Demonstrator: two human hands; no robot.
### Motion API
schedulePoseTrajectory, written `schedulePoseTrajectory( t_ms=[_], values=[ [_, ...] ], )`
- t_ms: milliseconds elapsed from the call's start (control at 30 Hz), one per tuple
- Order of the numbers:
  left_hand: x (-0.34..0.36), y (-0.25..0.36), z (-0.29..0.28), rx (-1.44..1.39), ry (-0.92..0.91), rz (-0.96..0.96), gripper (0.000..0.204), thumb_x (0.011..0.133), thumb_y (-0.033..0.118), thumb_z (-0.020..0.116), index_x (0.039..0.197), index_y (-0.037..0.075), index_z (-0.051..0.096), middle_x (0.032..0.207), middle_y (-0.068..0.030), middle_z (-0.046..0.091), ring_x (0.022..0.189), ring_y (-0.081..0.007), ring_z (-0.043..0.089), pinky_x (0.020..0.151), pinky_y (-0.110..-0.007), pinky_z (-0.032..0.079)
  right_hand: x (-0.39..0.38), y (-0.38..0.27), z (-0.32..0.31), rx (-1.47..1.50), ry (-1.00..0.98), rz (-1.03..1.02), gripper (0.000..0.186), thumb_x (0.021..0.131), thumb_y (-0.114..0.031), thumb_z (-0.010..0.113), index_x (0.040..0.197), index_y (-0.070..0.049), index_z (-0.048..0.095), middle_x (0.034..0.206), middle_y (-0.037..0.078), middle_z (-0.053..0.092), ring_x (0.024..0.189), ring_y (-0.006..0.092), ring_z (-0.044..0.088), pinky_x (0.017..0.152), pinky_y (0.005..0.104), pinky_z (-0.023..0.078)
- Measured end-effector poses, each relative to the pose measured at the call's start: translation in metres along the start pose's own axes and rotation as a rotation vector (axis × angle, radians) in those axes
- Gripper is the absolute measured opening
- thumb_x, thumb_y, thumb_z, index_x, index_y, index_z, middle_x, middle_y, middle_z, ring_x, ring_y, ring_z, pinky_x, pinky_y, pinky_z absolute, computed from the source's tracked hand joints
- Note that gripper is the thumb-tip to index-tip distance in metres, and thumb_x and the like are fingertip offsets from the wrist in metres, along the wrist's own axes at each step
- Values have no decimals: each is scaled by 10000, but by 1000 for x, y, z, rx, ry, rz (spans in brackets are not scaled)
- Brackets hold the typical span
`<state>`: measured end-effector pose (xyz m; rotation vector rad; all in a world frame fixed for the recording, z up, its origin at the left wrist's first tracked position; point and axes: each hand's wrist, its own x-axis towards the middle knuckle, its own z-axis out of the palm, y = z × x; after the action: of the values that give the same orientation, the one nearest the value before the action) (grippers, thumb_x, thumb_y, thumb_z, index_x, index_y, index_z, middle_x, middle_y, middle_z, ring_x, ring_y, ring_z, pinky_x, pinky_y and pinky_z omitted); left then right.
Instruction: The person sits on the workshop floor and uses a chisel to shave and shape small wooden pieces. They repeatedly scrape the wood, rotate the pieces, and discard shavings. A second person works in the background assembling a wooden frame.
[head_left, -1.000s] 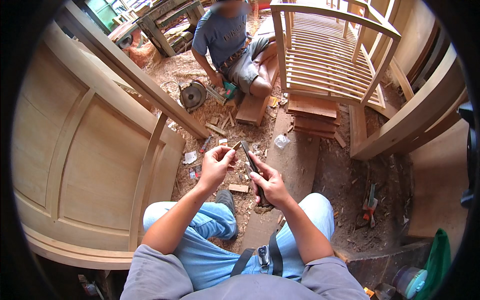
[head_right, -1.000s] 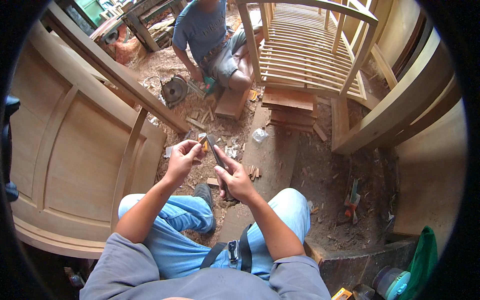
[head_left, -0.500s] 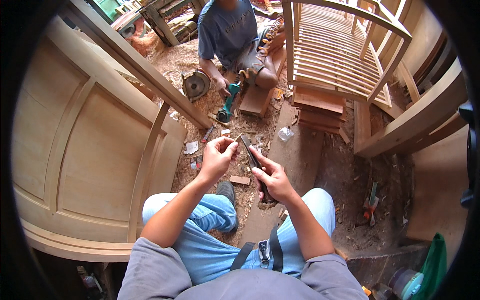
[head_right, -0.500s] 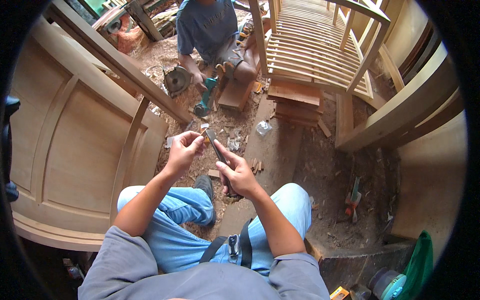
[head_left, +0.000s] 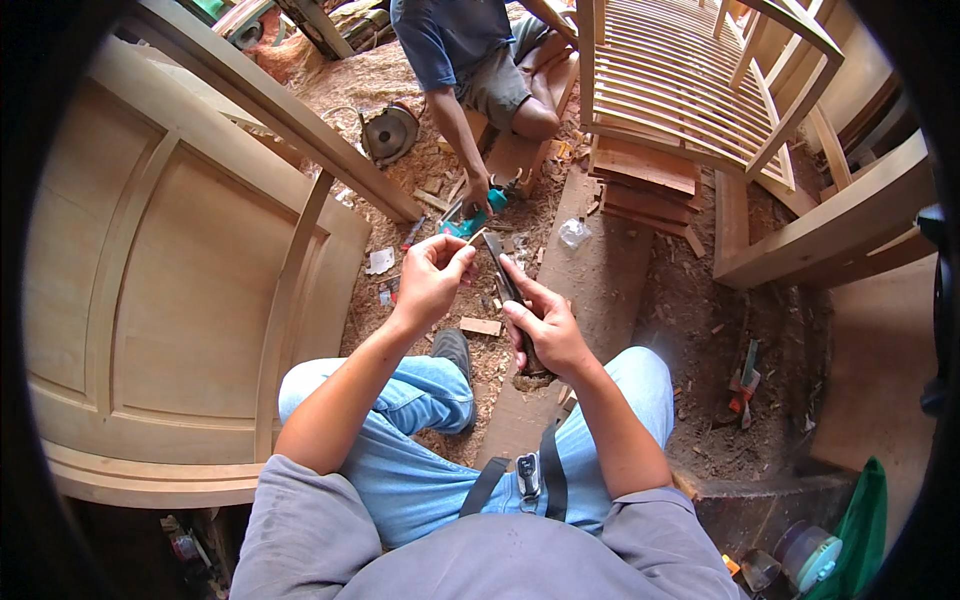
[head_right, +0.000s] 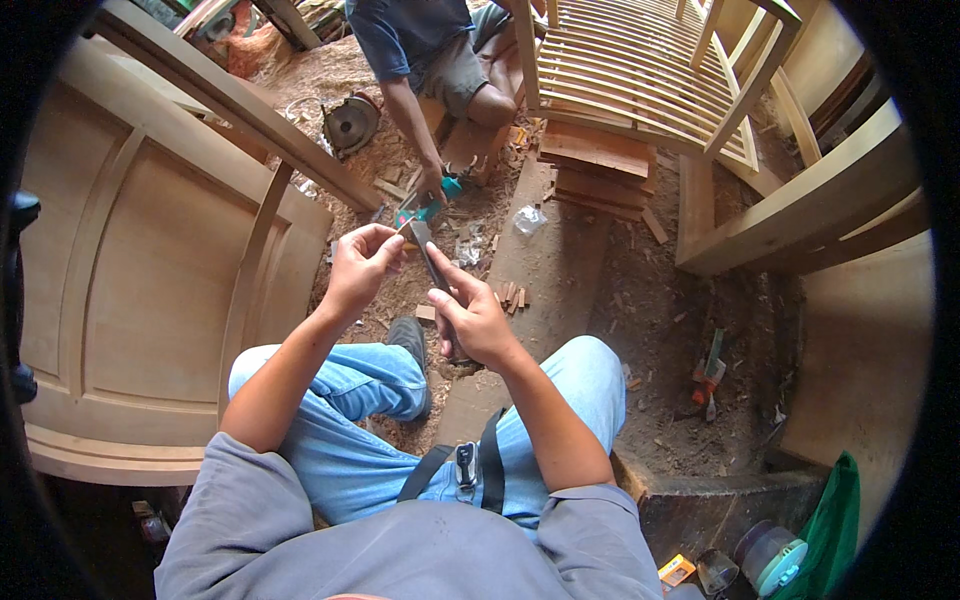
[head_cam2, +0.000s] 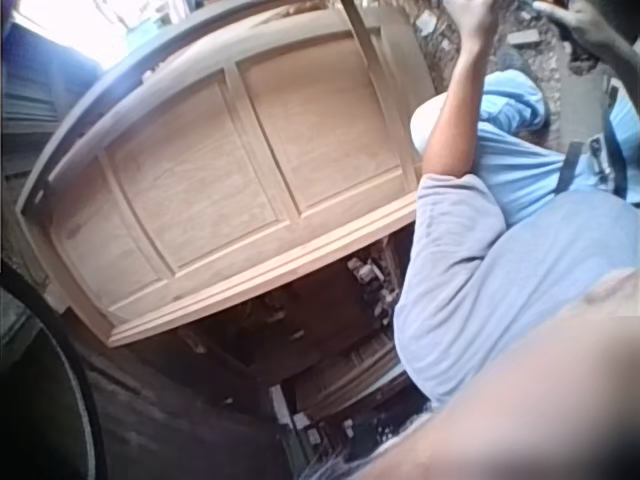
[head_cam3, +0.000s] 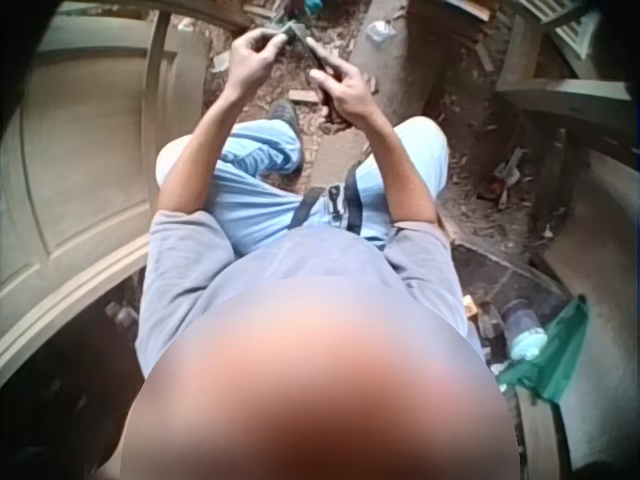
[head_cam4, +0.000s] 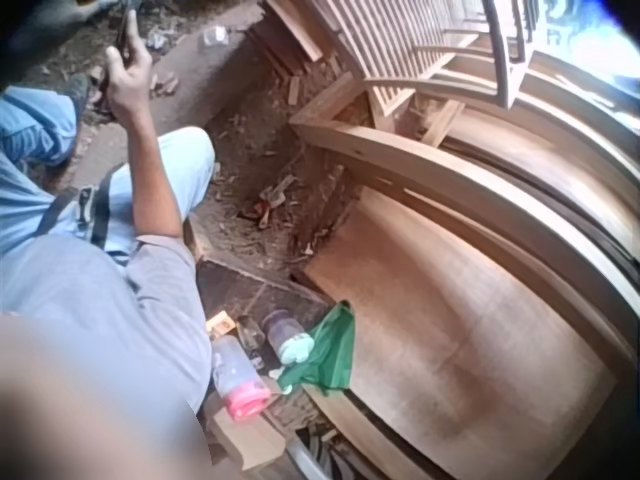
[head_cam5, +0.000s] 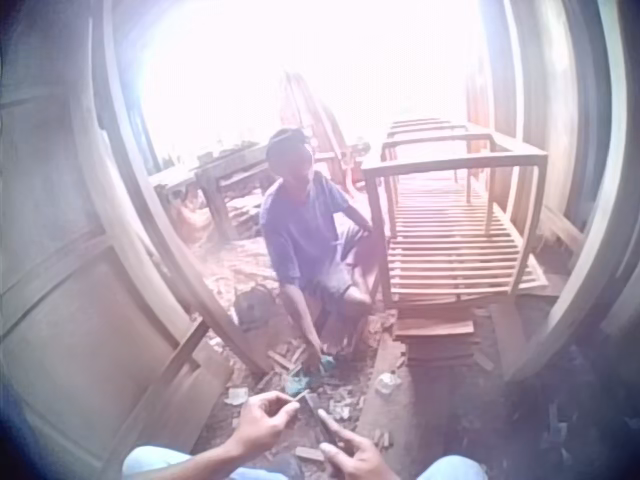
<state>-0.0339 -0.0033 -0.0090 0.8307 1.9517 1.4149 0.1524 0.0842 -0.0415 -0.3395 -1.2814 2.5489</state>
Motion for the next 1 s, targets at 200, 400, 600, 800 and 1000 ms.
schedulePoseTrajectory(
  t_ms=[200, 400, 600, 800, 1000],
  values=[
    [-1, 1, 0, 30, 32, 21, 114, 971, 114, 661, 958, 5, 689, 801, -28, 705, 701, -70, 643, 630, -232, 518, -2, -3, 1, -10, 8, 42, 620, 1032, -84, 524, 1596, -204, 295, 636, -11, 492, 495, 85, 487, 447, 271, 509],
    [-5, 9, 5, 341, 110, 272, 104, 920, 69, 689, 901, -32, 694, 713, -82, 695, 628, -107, 646, 583, -277, 503, -2, -1, 0, 1, 14, 54, 623, 1022, -106, 555, 1590, -187, 312, 644, 4, 493, 476, 88, 479, 440, 259, 498],
    [-6, 18, 6, 488, 89, 348, 91, 879, 41, 711, 858, -40, 675, 712, -141, 694, 617, -172, 673, 585, -312, 514, 1, 3, -4, 16, 23, 99, 626, 1028, -102, 543, 1595, -199, 297, 669, 2, 510, 518, 90, 498, 457, 271, 524],
    [-5, 17, 5, 462, 103, 322, 99, 899, 49, 696, 869, -43, 676, 706, -125, 697, 619, -156, 670, 585, -308, 512, 3, 3, -5, 7, -17, 65, 638, 1028, -99, 538, 1601, -198, 275, 670, -1, 508, 516, 88, 498, 455, 266, 520],
    [-3, 12, 3, 468, 111, 310, 95, 889, 42, 697, 868, -48, 675, 708, -131, 698, 614, -161, 670, 592, -314, 514, 5, 6, -6, -8, -15, 73, 646, 1025, -123, 557, 1601, -209, 277, 674, 1, 500, 503, 90, 497, 444, 257, 510]
  ],
)
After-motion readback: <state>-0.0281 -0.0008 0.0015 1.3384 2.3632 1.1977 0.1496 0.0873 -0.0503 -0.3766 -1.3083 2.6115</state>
